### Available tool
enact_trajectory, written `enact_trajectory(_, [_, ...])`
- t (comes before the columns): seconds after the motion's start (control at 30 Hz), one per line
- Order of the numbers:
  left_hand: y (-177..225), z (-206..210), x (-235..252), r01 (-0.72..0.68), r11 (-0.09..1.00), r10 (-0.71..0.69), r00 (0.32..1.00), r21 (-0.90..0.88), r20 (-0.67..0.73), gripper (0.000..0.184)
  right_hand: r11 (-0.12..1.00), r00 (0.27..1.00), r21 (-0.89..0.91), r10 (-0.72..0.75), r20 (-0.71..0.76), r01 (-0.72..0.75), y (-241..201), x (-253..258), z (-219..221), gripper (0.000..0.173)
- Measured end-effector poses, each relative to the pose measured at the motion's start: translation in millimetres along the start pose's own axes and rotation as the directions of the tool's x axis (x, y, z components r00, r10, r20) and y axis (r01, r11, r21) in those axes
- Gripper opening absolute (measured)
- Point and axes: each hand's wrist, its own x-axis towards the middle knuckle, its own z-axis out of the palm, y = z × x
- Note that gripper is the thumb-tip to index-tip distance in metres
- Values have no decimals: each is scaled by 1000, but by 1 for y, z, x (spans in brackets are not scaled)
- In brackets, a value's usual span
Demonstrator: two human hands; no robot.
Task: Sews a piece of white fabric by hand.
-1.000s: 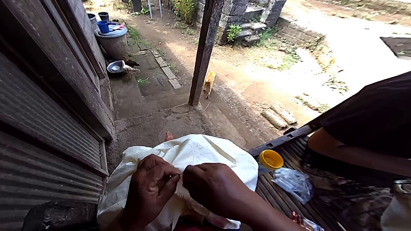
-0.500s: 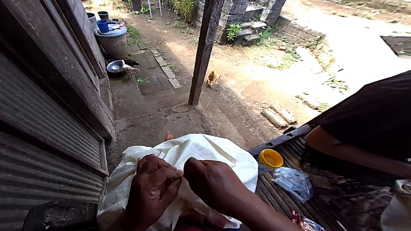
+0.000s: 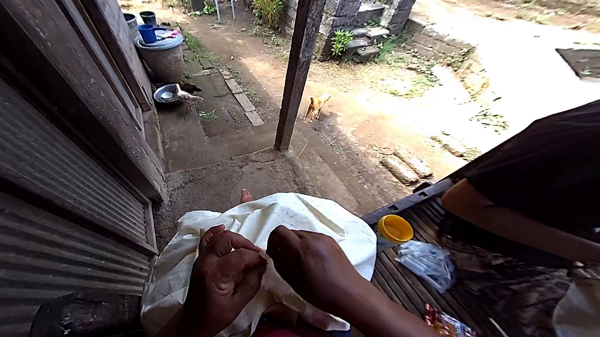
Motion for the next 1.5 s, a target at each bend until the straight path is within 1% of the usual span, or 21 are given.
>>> enact_trajectory(0.03, [-1, -1, 1, 4, 1000, -4, 1000, -4, -17, 7, 1000, 1000, 0, 3, 28, -3, 1, -1, 0, 14])
enact_trajectory(0.1, [-3, -2, 2, 20, 1000, -20, 999, 4, -26, 12, 991, 991, 58, -121, 55, 118, 0, -2, -2, 17])
enact_trajectory(0.17, [-2, -1, 0, 23, 1000, -23, 1000, -5, 5, 17, 979, 983, 100, -181, 10, 179, -3, -1, -3, 17])
enact_trajectory(0.23, [1, 0, 0, 17, 1000, -16, 1000, -17, 16, 11, 997, 998, 45, -60, -34, 61, -3, 0, -1, 16])
enact_trajectory(0.3, [2, 0, 1, 15, 1000, -15, 1000, -11, -12, 6, 999, 999, -15, 45, 17, -45, -2, 0, 0, 16])
enact_trajectory(0.33, [1, -1, 2, 19, 1000, -19, 999, -10, -29, 6, 1000, 999, -8, 25, 42, -25, -2, -1, 0, 16])
enact_trajectory(0.43, [0, -2, 2, 27, 1000, -27, 1000, -13, -8, 14, 982, 985, 82, -173, 23, 171, -4, -2, -3, 18])
enact_trajectory(0.47, [1, -1, 1, 25, 999, -25, 1000, -23, 11, 16, 983, 986, 86, -164, -13, 164, -5, -1, -3, 17])
enact_trajectory(0.53, [3, 0, 0, 16, 999, -16, 1000, -38, 12, 12, 998, 998, 55, -26, -53, 29, -5, 0, 0, 16])
enact_trajectory(0.6, [2, -1, 2, 6, 1000, -6, 1000, -20, -28, 7, 998, 999, 32, 51, -10, -51, -2, 0, 1, 15])
enact_trajectory(0.73, [-5, -2, 3, -41, 998, 41, 999, 38, -3, 13, 987, 989, 75, -145, 18, 143, -5, -1, -2, 18])
enact_trajectory(0.83, [-7, 2, 0, -68, 979, 63, 998, -194, -31, 5, 987, 999, 158, -29, 19, 26, -4, 1, -2, 15])
enact_trajectory(0.93, [-9, 1, 0, 47, 893, -69, 997, -447, -32, 6, 955, 990, 288, 33, 134, -71, 1, -1, -2, 13])
enact_trajectory(1.0, [-11, 1, -2, 148, 804, -145, 988, -576, 51, 7, 964, 988, 248, 62, 143, -96, 4, -3, 2, 12])
enact_trajectory(1.07, [-11, 1, -3, 229, 731, -181, 973, -643, 141, 7, 980, 992, 174, 84, 95, -100, 7, -4, 6, 13])
enact_trajectory(1.1, [-10, 1, -3, 254, 717, -198, 967, -650, 160, 7, 979, 995, 187, 69, 78, -82, 8, -4, 6, 14])
enact_trajectory(1.2, [-9, 0, -2, 313, 688, -281, 947, -654, 157, 11, 897, 996, 441, -73, 59, 39, 9, -5, 2, 15])
enact_trajectory(1.27, [-6, 1, -2, 349, 659, -310, 933, -666, 182, 12, 866, 995, 494, -94, 15, 75, 6, -5, 3, 16])
enact_trajectory(1.37, [-2, 1, -2, 393, 625, -351, 913, -674, 208, 9, 914, 988, 386, -77, -132, 123, 1, -6, 10, 17])
enact_trajectory(1.43, [1, 2, -3, 418, 612, -369, 902, -671, 226, 8, 947, 969, 306, -17, -248, 95, -6, -5, 16, 9])
enact_trajectory(1.5, [3, 2, -4, 423, 607, -367, 900, -673, 235, 9, 952, 951, 302, 52, -304, 44, -10, -6, 21, 16])
